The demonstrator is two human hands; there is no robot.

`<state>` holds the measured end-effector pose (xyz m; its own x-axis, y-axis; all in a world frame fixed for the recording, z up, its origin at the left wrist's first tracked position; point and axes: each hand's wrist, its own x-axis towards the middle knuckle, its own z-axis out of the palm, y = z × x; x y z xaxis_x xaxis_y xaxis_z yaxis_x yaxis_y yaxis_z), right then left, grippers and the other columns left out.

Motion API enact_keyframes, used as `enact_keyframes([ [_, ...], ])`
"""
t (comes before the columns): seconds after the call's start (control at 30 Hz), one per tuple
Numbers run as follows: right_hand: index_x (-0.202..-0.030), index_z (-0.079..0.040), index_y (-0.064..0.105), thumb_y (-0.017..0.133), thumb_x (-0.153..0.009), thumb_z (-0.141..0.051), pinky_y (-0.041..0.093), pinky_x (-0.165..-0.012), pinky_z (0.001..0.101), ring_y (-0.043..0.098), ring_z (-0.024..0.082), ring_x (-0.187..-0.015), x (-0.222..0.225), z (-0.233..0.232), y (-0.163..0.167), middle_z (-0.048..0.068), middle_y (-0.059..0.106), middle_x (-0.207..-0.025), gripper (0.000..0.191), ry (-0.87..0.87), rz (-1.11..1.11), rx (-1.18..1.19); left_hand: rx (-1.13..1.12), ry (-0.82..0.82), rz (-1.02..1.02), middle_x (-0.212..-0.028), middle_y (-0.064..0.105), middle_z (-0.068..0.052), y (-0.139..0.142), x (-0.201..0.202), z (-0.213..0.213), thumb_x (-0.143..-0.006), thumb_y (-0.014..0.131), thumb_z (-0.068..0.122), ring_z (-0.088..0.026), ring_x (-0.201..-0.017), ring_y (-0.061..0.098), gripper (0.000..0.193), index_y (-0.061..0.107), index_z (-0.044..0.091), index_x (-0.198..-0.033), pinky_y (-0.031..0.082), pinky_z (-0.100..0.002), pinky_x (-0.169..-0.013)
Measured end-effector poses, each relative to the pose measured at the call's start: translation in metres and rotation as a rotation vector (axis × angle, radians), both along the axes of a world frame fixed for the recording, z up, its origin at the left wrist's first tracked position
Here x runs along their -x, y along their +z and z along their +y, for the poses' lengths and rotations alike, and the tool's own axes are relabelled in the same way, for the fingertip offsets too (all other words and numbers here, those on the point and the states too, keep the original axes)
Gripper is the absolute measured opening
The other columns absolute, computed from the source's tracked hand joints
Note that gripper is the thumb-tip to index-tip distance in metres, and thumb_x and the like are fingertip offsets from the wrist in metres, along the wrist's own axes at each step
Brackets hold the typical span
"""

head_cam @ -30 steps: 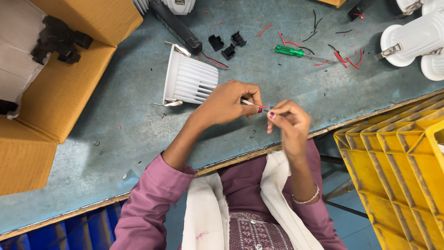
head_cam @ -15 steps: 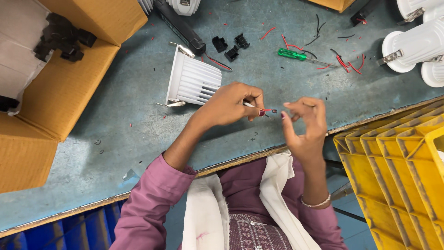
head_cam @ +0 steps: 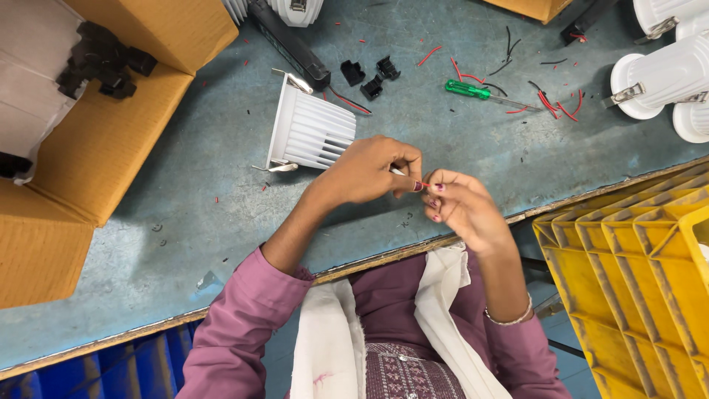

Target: The person assembles LED light fixtures by connecting wires to power drivers and securing them with a screwdriver. They handle multiple light housings and drivers, placing completed units into a yellow crate.

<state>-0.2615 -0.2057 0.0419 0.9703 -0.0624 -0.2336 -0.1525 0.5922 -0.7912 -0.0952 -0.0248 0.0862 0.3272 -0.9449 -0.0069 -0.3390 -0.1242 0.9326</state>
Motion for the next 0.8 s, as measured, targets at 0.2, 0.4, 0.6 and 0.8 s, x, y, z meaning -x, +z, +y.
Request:
enact_keyframes([
  [0.2,-0.098,0.003,0.063,0.066,-0.098,-0.004,0.047,-0.068,0.0280,0.056,0.015,-0.081,0.002,-0.015,0.006,0.010,0.060,-0.093,0.008,-0.179,-0.069,0.146,0.036,-0.008,0.020,-0.066,0.071,-0.001,-0.002,-0.002,-0.001,-0.082,0.072,0.022,-0.010,-0.060,0.065,0.014,0.069,0.009,-0.081,0.045,-0.029,-0.059],
  [0.4,-0.110,-0.001,0.070,0.078,-0.087,0.004,0.051,-0.077,0.0273,0.062,0.016,-0.088,-0.001,0.006,0.033,0.009,0.061,-0.106,0.025,-0.257,-0.303,1.355,0.040,-0.009,0.027,-0.067,0.072,-0.001,-0.001,-0.002,0.000,-0.081,0.071,0.021,-0.011,-0.061,0.067,0.011,0.070,0.009,-0.081,0.046,-0.029,-0.060],
  [0.6,-0.101,-0.003,0.073,0.082,-0.084,0.001,0.054,-0.078,0.0334,0.065,0.021,-0.092,-0.004,0.010,0.046,0.009,0.067,-0.103,0.020,-0.228,-0.486,1.633,0.039,-0.005,0.020,-0.067,0.073,-0.001,0.001,-0.002,0.000,-0.080,0.070,0.020,-0.010,-0.061,0.067,0.010,0.071,0.010,-0.081,0.046,-0.029,-0.060],
  [0.8,-0.099,-0.003,0.073,0.081,-0.085,0.001,0.054,-0.075,0.0313,0.068,0.018,-0.086,-0.001,0.005,0.045,0.009,0.068,-0.100,0.017,-0.217,-0.455,1.575,0.043,-0.007,0.036,-0.067,0.073,-0.001,0.002,-0.002,0.000,-0.080,0.070,0.019,-0.010,-0.061,0.067,0.010,0.070,0.009,-0.081,0.046,-0.029,-0.059],
])
